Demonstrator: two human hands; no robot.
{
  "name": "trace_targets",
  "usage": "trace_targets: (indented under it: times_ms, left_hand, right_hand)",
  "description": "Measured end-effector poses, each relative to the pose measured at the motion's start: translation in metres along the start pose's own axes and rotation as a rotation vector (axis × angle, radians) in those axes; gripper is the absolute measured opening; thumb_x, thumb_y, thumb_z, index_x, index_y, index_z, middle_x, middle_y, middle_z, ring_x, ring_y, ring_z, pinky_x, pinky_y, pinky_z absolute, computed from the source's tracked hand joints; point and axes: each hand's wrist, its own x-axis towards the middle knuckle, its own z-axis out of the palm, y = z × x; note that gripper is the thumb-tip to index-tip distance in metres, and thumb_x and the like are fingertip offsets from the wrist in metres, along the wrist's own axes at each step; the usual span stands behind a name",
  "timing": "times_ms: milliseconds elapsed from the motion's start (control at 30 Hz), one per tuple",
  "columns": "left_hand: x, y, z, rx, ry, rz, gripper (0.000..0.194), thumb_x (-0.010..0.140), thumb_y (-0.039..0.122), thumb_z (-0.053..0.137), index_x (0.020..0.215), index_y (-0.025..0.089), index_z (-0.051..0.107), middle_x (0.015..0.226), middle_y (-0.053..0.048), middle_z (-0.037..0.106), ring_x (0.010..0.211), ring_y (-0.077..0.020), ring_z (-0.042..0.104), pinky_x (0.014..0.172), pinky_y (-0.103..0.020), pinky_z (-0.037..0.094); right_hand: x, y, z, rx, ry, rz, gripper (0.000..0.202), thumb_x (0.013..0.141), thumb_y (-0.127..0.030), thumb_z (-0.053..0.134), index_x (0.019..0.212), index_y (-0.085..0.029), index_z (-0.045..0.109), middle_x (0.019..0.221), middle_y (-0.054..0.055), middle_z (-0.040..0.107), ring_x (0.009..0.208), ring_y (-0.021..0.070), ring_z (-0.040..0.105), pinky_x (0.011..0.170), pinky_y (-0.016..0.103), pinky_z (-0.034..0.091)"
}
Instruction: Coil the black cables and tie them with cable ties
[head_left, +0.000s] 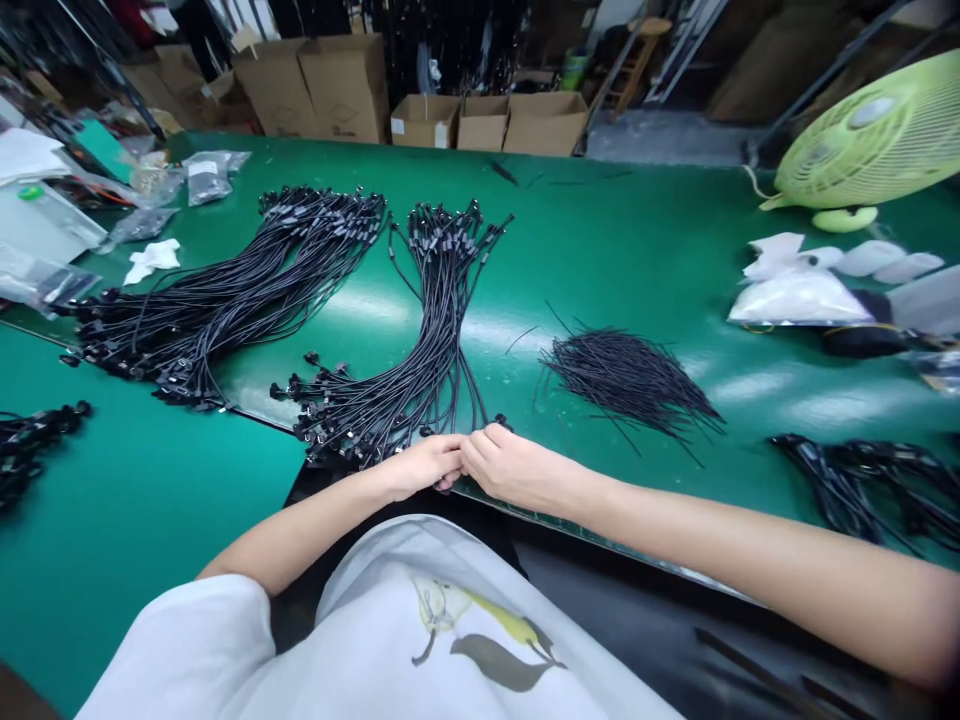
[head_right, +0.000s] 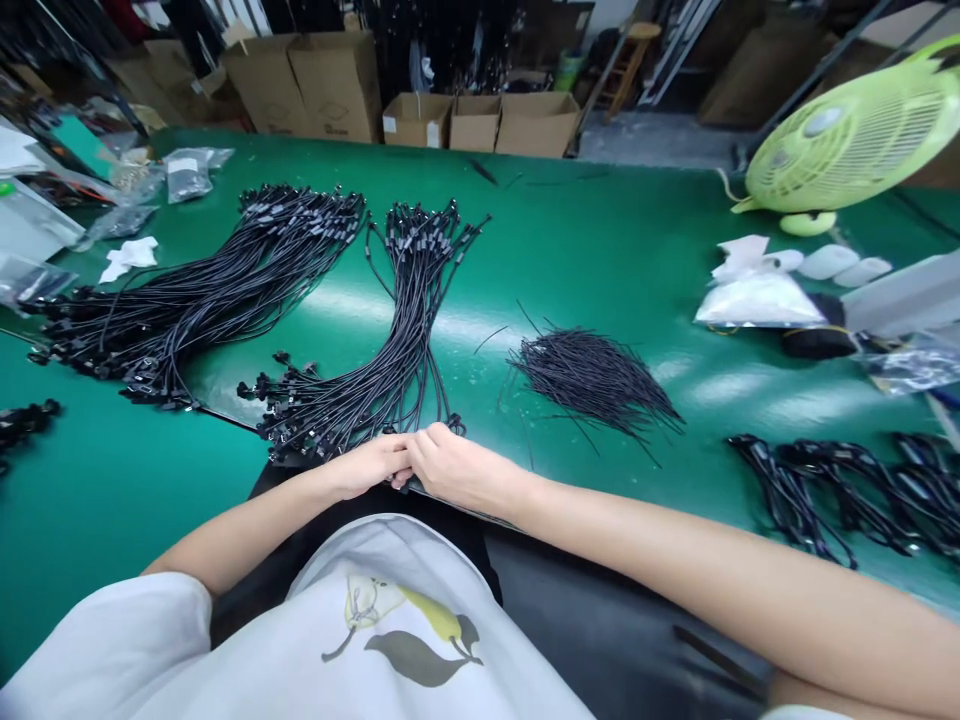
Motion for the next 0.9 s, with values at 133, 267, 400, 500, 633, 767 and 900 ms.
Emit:
trace_targets:
  times_ms: [133,267,400,500,633,767,900]
  left_hand:
    - [0.002,0.004,0.003,0.034,0.148,0.166,0.016,0.076,0.016,0.053,0.089,0.018,0.062,0.079,0.002,0.060,0.081,-0.0144,0.052,0.080,-0.028,0.042]
    - [0.014,0.011,-0.004,-0.263,0.305,0.309,0.023,0.079,0.022,0.053,0.096,0.017,0.067,0.097,-0.005,0.066,0.102,-0.0211,0.056,0.099,-0.036,0.038]
    - [0.011,0.018,-0.016,-0.131,0.347,0.554,0.019,0.079,0.022,0.059,0.094,0.019,0.071,0.104,-0.006,0.061,0.106,-0.0217,0.054,0.101,-0.037,0.036]
    - [-0.003,0.020,-0.021,0.380,0.332,0.686,0.024,0.084,0.017,0.051,0.083,0.022,0.074,0.094,-0.006,0.056,0.100,-0.0198,0.051,0.097,-0.036,0.038]
    - [-0.015,0.008,-0.023,0.624,0.197,0.659,0.034,0.081,0.009,0.044,0.080,0.021,0.075,0.086,-0.004,0.054,0.087,-0.0170,0.053,0.087,-0.031,0.042]
    - [-0.011,-0.012,-0.027,0.233,0.155,0.339,0.025,0.084,0.022,0.050,0.083,0.018,0.075,0.090,-0.005,0.065,0.088,-0.0188,0.059,0.087,-0.032,0.044]
    - [-0.009,-0.010,-0.034,-0.297,0.139,0.112,0.060,0.091,0.060,0.035,0.089,0.015,0.075,0.081,-0.008,0.068,0.076,-0.0176,0.059,0.076,-0.032,0.046]
  right_hand:
    - [0.011,0.004,0.011,0.047,-0.024,0.238,0.022,0.084,-0.005,0.043,0.071,-0.015,0.057,0.064,0.005,0.047,0.058,0.0178,0.038,0.055,0.034,0.019]
    - [0.024,0.005,0.022,0.293,0.114,0.635,0.023,0.091,-0.013,0.042,0.075,-0.016,0.058,0.067,0.004,0.056,0.062,0.0164,0.047,0.058,0.031,0.027]
    - [0.027,-0.003,0.025,0.657,0.334,0.957,0.027,0.099,-0.025,0.039,0.082,-0.019,0.058,0.078,0.002,0.062,0.070,0.0130,0.055,0.063,0.025,0.035]
    - [0.022,-0.010,0.025,0.577,0.323,0.929,0.026,0.097,-0.020,0.041,0.077,-0.019,0.057,0.072,0.001,0.058,0.066,0.0136,0.051,0.062,0.026,0.033]
    - [0.018,-0.017,0.018,0.220,0.262,0.759,0.024,0.092,-0.014,0.046,0.070,-0.019,0.055,0.062,0.002,0.049,0.063,0.0170,0.039,0.062,0.031,0.027]
    - [0.023,-0.031,0.007,0.163,0.358,0.609,0.021,0.092,-0.012,0.045,0.077,-0.016,0.059,0.061,0.003,0.047,0.062,0.0177,0.033,0.060,0.033,0.023]
    - [0.025,-0.043,0.006,0.199,0.391,0.420,0.021,0.093,-0.014,0.043,0.088,-0.012,0.063,0.064,0.003,0.048,0.062,0.0169,0.032,0.060,0.033,0.021]
